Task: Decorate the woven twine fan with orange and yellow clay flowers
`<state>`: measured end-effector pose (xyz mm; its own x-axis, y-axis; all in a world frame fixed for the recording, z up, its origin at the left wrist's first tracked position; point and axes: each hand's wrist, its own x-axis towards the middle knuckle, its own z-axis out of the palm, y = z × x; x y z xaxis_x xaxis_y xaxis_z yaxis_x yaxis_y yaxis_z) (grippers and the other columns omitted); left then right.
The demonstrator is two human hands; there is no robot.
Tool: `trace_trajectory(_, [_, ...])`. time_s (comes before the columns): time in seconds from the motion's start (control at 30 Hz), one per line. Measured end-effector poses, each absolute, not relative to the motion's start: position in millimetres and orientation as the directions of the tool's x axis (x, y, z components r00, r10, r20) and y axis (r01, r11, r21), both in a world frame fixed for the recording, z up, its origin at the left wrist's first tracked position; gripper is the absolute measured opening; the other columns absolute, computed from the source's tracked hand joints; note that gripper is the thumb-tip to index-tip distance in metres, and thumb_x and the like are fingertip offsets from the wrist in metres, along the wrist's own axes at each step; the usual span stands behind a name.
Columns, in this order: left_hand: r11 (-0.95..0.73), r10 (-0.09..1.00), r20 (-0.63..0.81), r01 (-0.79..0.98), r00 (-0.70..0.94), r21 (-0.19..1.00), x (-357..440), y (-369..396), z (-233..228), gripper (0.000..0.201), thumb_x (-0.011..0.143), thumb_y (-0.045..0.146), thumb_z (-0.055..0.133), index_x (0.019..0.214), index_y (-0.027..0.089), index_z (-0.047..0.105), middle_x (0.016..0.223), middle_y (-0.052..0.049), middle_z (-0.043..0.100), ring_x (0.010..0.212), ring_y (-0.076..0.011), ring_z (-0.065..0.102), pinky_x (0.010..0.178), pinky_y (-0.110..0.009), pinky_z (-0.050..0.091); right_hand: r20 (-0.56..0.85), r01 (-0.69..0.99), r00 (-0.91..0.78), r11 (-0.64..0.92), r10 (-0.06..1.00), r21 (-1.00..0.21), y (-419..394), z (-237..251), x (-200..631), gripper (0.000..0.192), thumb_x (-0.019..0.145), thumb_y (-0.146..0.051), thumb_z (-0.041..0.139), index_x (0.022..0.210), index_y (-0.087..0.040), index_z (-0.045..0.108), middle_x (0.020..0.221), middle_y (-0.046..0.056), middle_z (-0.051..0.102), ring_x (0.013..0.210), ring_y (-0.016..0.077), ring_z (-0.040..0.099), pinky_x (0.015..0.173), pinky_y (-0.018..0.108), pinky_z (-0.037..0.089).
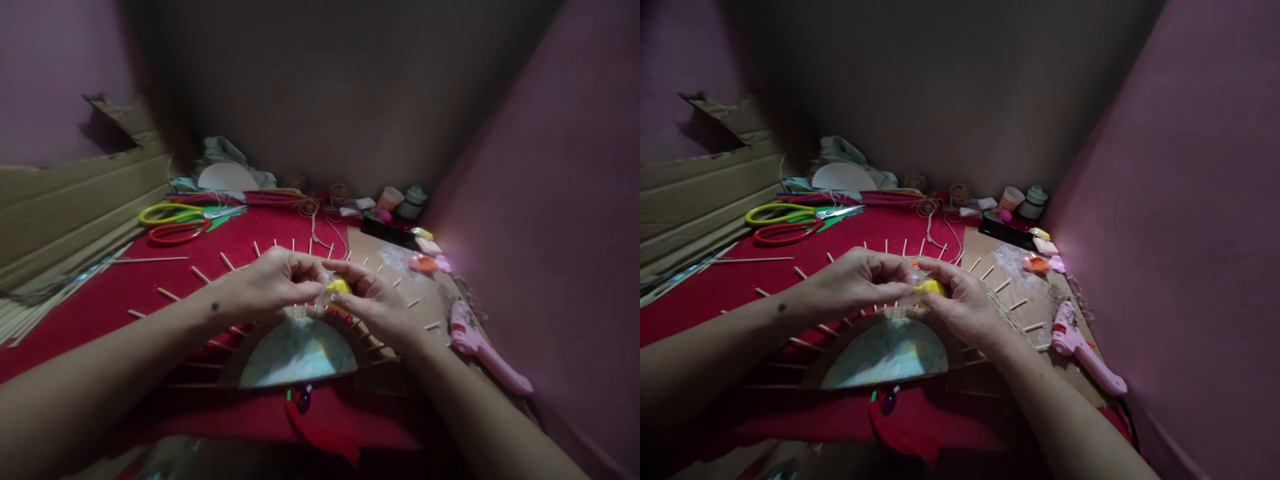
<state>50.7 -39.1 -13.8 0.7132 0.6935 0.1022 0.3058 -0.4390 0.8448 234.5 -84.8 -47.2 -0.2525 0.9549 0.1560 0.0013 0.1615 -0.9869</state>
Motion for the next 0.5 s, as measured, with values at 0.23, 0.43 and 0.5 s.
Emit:
trace_trajectory(0.23, [-0.573,0.677,0.213,0.323,0.704,0.753,48,-36,-21,0.014,0.083,0.027,0.057,0.084,0.018,0.067,0.067,0.003,0.064,0.062,-0.0082,0.056,0.057,-0.018,0.04,0.169,0.111,-0.213,0.196,0.962,-0.974,-83,-49,236,0.044,0.07,-0.021,0.067,0.114,-0.023,0.058,0.106,0.004,0.066,0.09,0.0153,0.062,0.08,0.033,0.052])
trace_trajectory(0.43, [-0.677,0.642,0.317,0.323,0.698,0.662,54,-45,-23,0.014,0.081,0.023,0.056,0.077,0.016,0.067,0.068,0.001,0.062,0.06,-0.0081,0.053,0.055,-0.018,0.04,0.219,0.224,-0.185,0.258,0.958,-0.94,-84,-51,236,0.039,0.074,-0.023,0.061,0.113,-0.023,0.061,0.111,0.005,0.065,0.097,0.0164,0.06,0.084,0.034,0.05])
trace_trajectory(0.5, [-0.588,0.685,0.258,0.307,0.681,0.748,52,-46,-17,0.015,0.081,0.024,0.057,0.072,0.015,0.065,0.062,0.002,0.058,0.055,-0.007,0.049,0.049,-0.018,0.037,0.187,0.196,-0.176,0.221,0.966,-0.955,-83,-50,236,0.038,0.074,-0.022,0.061,0.112,-0.022,0.061,0.106,0.005,0.066,0.091,0.0151,0.062,0.082,0.033,0.05])
